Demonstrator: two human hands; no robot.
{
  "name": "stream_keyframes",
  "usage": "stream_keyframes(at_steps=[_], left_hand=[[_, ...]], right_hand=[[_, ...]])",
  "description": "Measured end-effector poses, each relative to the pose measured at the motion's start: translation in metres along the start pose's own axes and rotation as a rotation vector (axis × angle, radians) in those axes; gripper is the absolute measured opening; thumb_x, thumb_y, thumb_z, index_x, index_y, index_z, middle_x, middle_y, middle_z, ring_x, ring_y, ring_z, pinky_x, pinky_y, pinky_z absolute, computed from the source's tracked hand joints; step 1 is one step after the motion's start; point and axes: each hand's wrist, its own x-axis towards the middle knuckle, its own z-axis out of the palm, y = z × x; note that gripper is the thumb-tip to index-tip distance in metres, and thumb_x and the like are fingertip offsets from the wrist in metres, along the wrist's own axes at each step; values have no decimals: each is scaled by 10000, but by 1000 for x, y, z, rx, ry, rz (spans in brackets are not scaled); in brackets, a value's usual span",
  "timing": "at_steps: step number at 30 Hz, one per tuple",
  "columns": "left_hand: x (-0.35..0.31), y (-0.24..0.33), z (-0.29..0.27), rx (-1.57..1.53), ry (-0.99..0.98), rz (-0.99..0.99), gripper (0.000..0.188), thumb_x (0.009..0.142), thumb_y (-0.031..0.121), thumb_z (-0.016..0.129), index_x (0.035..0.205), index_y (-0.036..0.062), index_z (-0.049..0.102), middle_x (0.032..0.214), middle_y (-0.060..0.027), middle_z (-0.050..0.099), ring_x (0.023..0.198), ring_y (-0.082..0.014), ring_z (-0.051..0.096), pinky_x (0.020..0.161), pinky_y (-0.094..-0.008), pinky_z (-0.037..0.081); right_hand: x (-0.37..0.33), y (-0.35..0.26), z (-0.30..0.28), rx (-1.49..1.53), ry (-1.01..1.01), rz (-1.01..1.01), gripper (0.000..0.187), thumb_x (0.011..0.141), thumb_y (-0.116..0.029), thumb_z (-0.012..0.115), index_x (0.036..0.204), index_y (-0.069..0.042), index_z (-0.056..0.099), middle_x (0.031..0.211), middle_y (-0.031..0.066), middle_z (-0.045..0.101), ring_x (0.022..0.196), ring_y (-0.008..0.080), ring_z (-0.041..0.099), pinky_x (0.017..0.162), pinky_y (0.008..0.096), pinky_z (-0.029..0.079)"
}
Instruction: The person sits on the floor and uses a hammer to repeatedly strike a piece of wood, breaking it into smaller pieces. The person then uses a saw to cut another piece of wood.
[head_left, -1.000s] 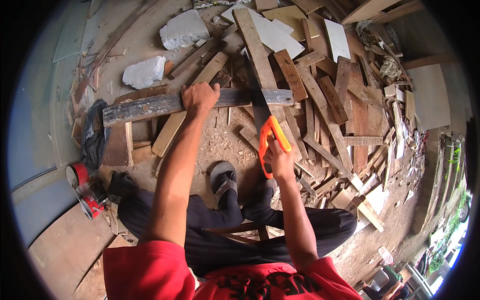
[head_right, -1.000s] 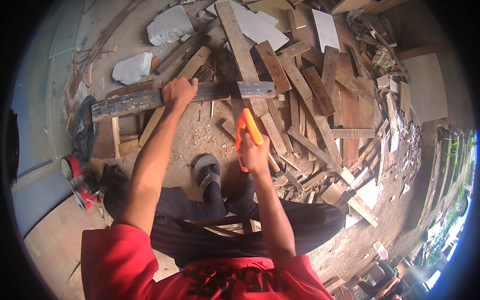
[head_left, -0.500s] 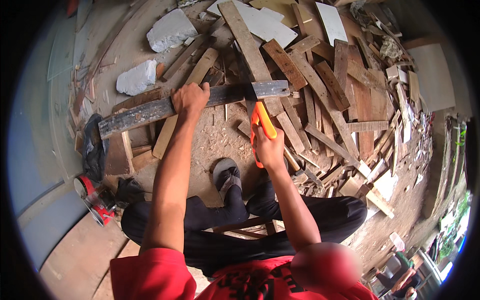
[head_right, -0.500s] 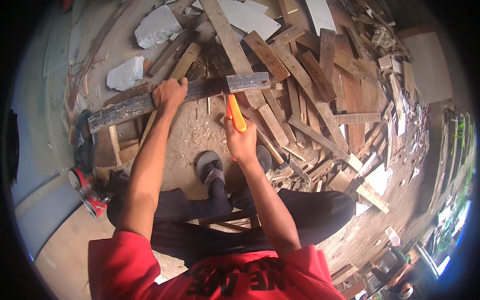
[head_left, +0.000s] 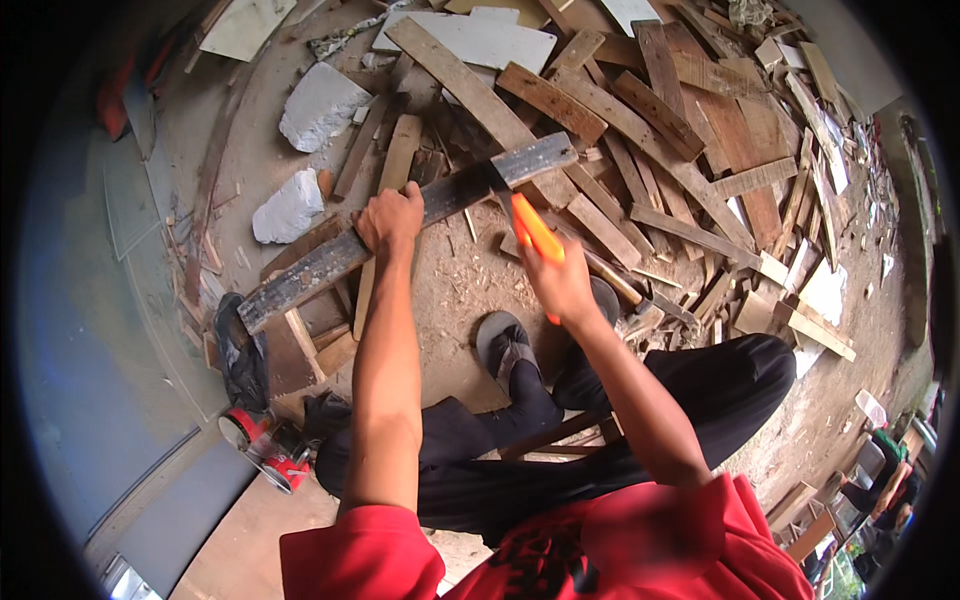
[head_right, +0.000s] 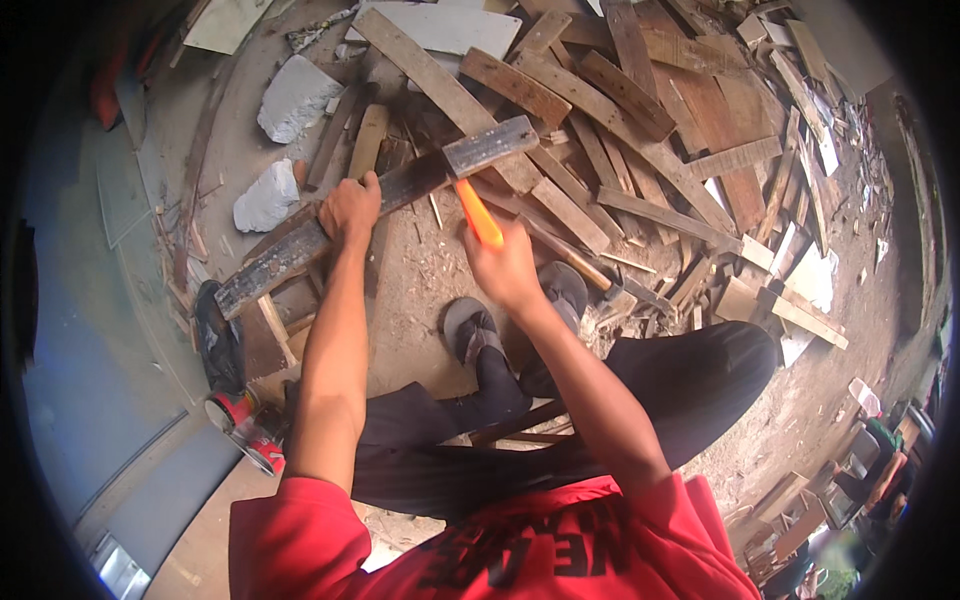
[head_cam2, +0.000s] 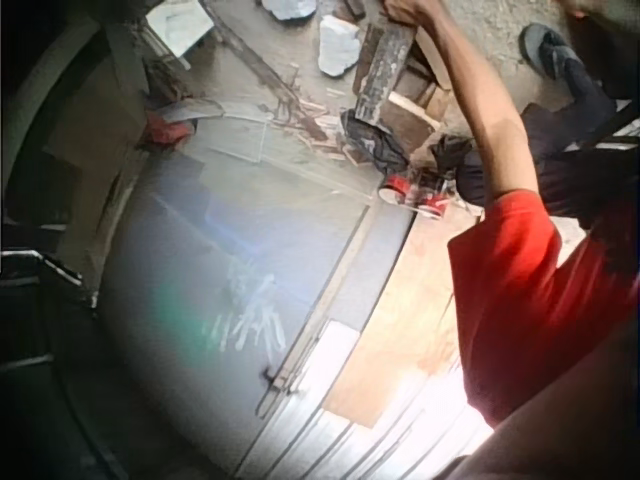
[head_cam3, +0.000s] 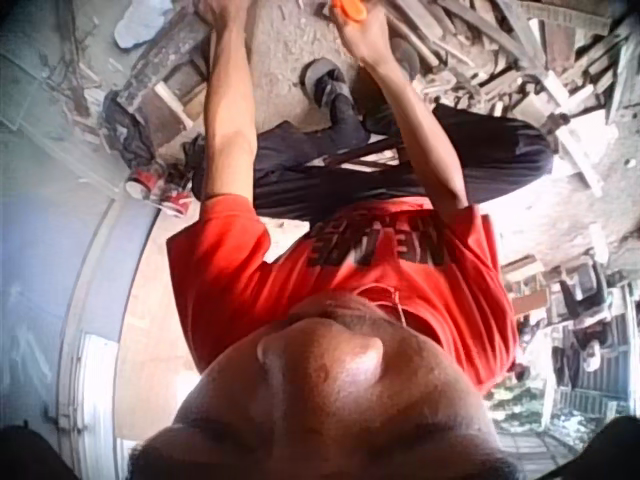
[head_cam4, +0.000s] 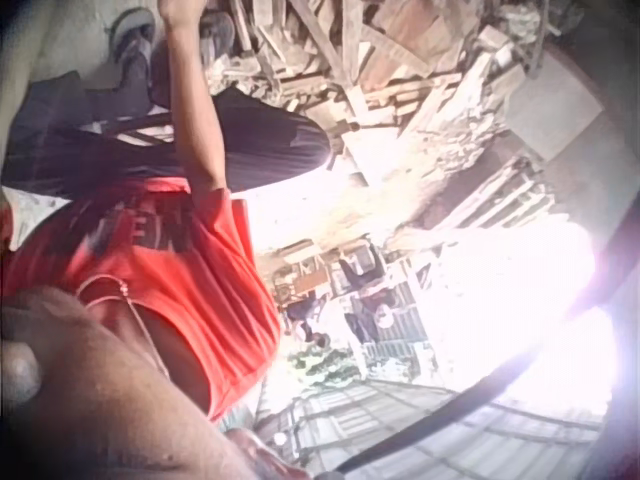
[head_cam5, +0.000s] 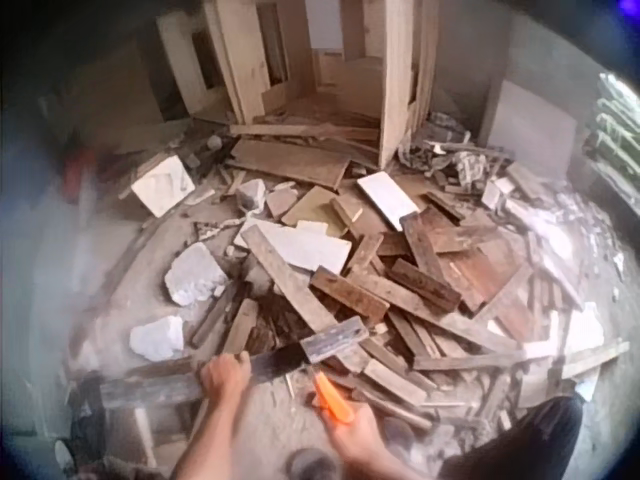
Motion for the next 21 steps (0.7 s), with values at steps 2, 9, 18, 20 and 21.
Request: stream_keyframes(at_steps=[2, 9, 18, 20, 21], left_hand=[[7, -13, 2, -6, 37, -37, 561, 906, 475, 474, 880, -4, 765, 916, -241, 721, 879, -369, 717, 825, -458, 538], [4, -5, -2, -31, 4, 27, 539, 906, 444, 477, 879, -18, 754, 885, -266, 706, 888, -409, 705, 838, -484, 530], [-3, -15, -3, -58, -18, 12, 538, 910, 467, 510, 871, -10, 756, 877, -261, 708, 874, -408, 706, 858, -480, 516], [-1, -18, -2, -35, -4, 14, 531, 908, 463, 501, 854, 2, 760, 872, -249, 713, 862, -395, 708, 896, -478, 495], [0, -16, 0, -20, 2, 10, 528, 906, 460, 492, 837, 12, 763, 868, -238, 718, 852, -382, 710, 925, -478, 479]], right_hand=[[-58, 13, -22, -177, -20, -164, 168, 878, -122, 612, 813, 29, 576, 619, 148, 508, 591, 170, 524, 556, 373, 426], [-89, -6, -67, 264, -89, 256, 207, 932, -140, 553, 906, 39, 654, 651, 21, 583, 594, 100, 561, 521, 280, 425], [-101, 14, -58, 103, -74, 162, 162, 958, -123, 561, 830, -24, 567, 605, -37, 499, 476, 50, 451, 420, 234, 315], [-143, -6, -92, 227, -147, 296, 168, 956, -130, 561, 888, 12, 618, 595, -40, 515, 500, 42, 476, 459, 225, 351], [-148, -11, -98, 218, -127, 312, 194, 942, -147, 590, 921, 29, 666, 600, -37, 545, 552, 43, 510, 510, 229, 398]])
